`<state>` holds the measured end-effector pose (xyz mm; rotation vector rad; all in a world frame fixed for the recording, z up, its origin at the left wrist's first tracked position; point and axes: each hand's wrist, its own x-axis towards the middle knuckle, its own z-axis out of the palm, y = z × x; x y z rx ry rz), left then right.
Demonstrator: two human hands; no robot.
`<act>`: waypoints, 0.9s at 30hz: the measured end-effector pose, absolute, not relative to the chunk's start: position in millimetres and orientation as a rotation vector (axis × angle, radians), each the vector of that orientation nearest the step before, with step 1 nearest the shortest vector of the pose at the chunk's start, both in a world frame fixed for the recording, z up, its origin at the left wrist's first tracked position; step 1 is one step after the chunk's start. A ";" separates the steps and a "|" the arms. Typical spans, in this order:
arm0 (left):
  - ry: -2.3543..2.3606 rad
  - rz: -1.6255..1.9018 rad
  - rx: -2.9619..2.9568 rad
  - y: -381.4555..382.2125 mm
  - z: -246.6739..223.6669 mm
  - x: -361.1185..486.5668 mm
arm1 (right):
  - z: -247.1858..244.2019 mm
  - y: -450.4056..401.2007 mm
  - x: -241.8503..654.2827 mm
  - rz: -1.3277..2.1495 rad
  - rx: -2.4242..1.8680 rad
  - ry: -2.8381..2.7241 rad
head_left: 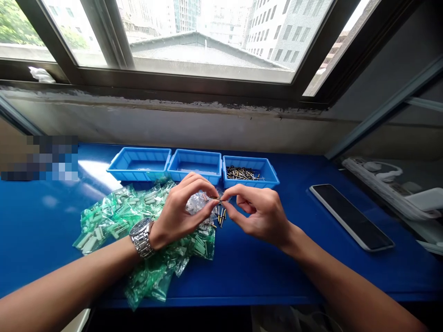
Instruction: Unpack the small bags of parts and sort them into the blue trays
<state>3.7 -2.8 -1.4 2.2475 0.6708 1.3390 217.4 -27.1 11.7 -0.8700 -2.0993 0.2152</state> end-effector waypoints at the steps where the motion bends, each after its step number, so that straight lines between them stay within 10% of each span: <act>1: 0.677 1.342 2.252 -3.0 -1.2 3.6 | 10.8 -26.0 217.6 0.233 -0.868 -2.126; 14: 0.763 1.376 2.202 0.5 -5.1 1.5 | 22.5 10.6 271.8 -0.082 -1.452 -1.950; 27: 0.777 1.280 2.186 -1.5 -4.0 -0.2 | 29.6 -13.9 246.5 0.566 -1.150 -2.658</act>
